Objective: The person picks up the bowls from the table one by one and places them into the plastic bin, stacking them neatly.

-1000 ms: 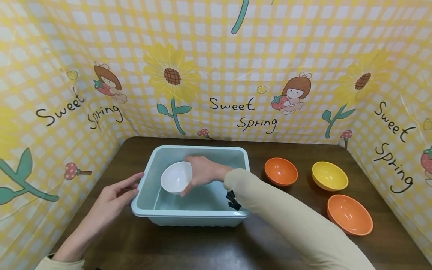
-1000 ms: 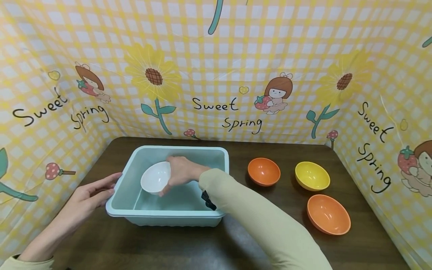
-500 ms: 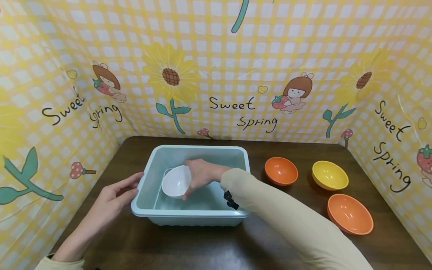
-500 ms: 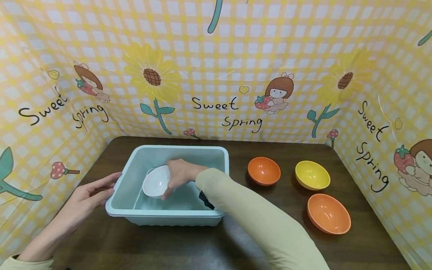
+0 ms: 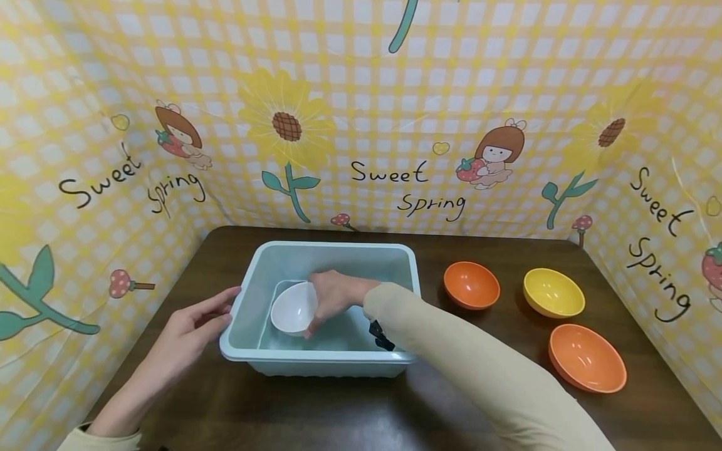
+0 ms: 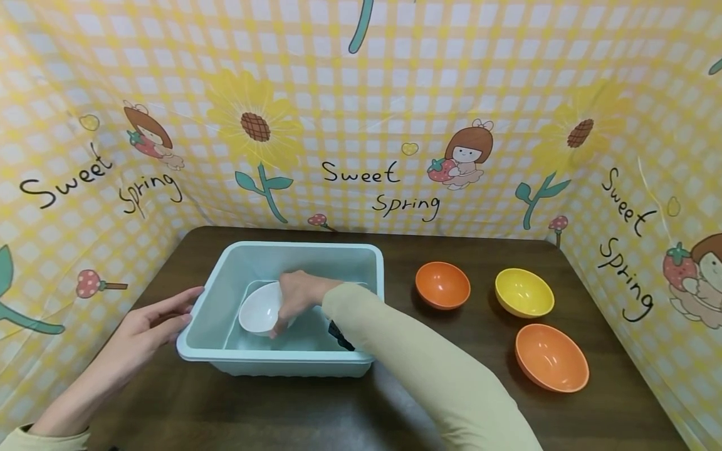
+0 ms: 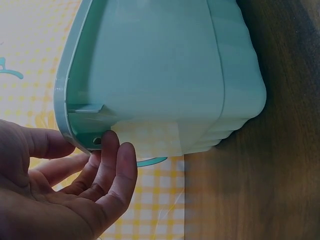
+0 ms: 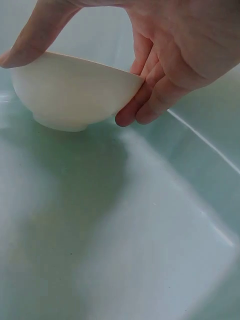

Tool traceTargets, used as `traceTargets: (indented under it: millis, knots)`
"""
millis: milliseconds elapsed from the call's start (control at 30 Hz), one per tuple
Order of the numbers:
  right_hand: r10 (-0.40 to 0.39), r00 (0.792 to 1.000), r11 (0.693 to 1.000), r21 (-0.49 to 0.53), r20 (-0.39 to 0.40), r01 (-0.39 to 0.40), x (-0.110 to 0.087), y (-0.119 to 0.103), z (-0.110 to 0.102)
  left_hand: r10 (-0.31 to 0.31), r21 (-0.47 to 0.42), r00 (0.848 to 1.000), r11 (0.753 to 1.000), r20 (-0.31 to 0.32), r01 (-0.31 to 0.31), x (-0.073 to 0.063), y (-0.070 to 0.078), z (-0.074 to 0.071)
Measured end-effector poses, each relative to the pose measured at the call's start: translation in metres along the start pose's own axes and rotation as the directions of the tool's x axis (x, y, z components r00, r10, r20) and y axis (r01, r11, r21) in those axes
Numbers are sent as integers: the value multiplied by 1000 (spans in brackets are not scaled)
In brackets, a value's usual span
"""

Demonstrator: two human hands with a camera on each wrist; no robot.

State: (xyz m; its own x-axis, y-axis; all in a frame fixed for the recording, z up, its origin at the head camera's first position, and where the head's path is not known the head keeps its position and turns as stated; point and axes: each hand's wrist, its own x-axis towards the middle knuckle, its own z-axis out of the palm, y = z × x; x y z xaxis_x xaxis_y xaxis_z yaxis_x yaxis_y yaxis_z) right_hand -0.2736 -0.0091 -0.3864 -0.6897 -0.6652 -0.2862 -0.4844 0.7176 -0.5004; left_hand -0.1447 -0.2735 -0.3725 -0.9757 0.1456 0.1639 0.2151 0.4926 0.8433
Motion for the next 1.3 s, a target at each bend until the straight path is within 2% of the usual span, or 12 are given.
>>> traceTargets:
  millis: [533,1300]
  knots:
    - [15,999,1000,-21,-32,-16,3,-2,6,-6,53,1000,999,-10,7,-1,0,2]
    - [43,998,997,-54,-56,-46,0,-4,8,-14,37,1000,999,8,14,-1,-1,1]
